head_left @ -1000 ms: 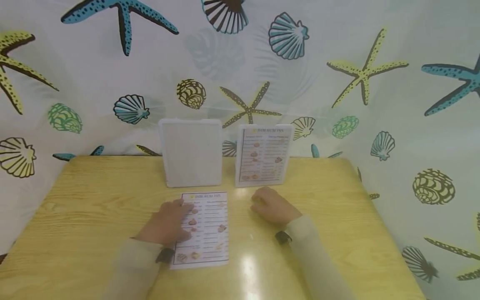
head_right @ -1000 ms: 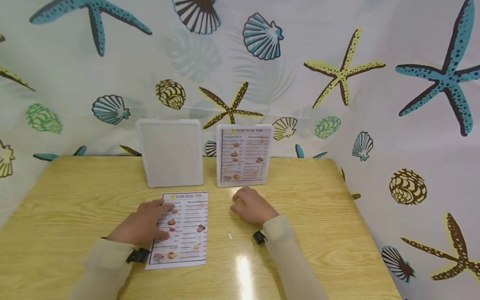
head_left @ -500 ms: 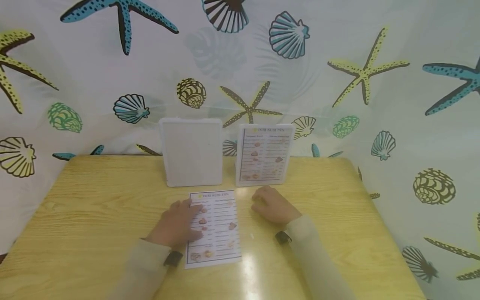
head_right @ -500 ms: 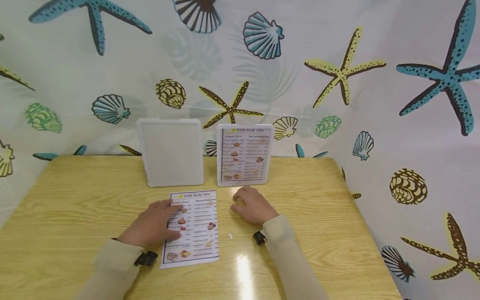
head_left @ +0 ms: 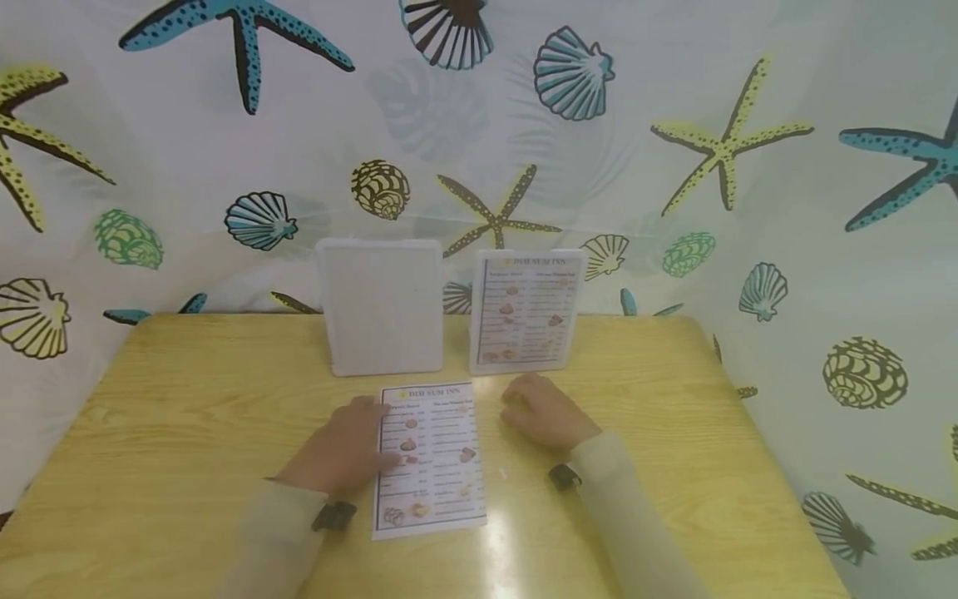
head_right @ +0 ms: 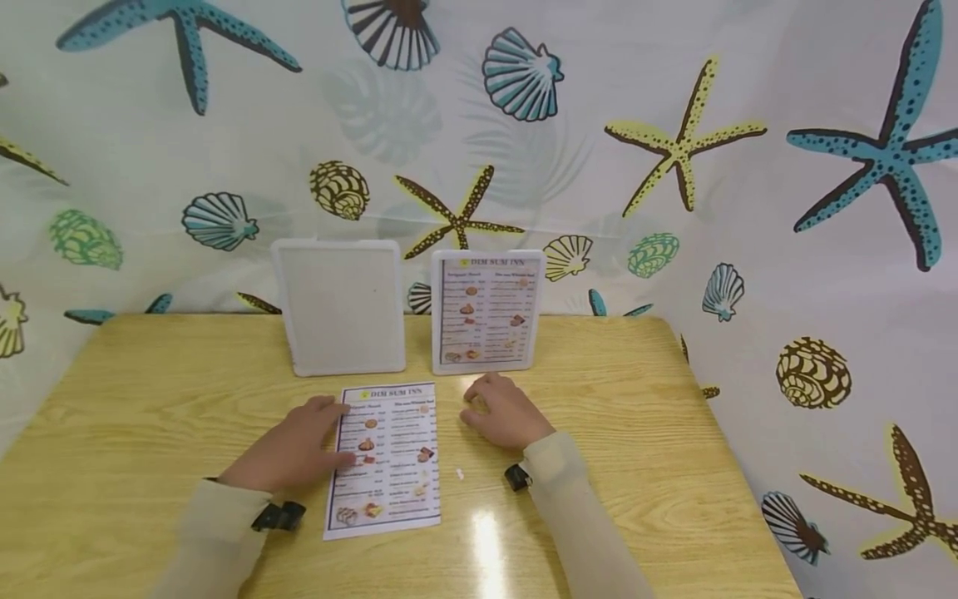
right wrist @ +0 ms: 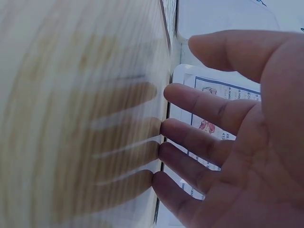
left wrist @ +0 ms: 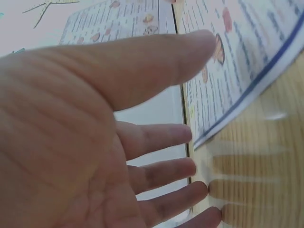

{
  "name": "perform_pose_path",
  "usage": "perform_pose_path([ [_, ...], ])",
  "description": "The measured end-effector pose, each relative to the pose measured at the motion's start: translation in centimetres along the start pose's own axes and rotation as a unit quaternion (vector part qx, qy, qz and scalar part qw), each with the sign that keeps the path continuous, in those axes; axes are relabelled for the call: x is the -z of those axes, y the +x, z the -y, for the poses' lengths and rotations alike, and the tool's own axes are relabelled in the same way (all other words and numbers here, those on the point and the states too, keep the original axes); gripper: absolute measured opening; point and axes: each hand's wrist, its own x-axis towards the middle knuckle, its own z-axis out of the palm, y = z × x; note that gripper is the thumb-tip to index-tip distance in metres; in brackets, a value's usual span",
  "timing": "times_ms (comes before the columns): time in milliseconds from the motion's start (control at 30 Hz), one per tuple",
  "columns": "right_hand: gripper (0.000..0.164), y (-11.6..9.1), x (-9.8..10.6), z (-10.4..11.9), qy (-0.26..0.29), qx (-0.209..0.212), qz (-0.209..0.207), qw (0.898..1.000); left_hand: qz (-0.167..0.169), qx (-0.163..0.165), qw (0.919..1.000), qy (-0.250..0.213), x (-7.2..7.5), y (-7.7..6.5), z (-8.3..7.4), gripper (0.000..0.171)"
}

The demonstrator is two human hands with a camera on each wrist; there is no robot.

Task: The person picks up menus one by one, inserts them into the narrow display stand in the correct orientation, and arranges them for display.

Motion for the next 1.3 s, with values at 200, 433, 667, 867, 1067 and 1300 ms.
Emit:
perform_pose_path([
  [200,0.031,0.0,0.1,0.6,-0.004,0.009,0.016,1.0,-0.005,0.009,0.9999,0.007,1.2,-1.0,-0.3,0.071],
  [433,0.036,-0.3,-0.3,1.9,-0.031,0.004,0.055,0.998,-0.007,0.03,0.9995,0.001,1.7,-1.2,-0.3,0.052],
  [667,0.037,-0.8,-0.5,3.3,-0.013,0.012,0.077,0.997,-0.005,0.034,0.9993,-0.011,1.0,-0.6,-0.4,0.058],
  [867,0.037,-0.9,-0.7,3.7,-0.025,0.029,0.055,0.998,0.008,0.033,0.9994,-0.008,0.7,-0.2,-0.9,0.064],
  [1067,0.038,-0.8,-0.9,3.6,-0.017,0.015,0.058,0.998,0.014,0.014,0.9998,-0.006,0.4,-0.1,-1.1,0.053],
  [1300,0.04,-0.6,-0.7,4.0,0.03,0.033,0.076,0.996,0.007,0.004,0.9999,0.015,0.2,-0.2,-1.4,0.039],
])
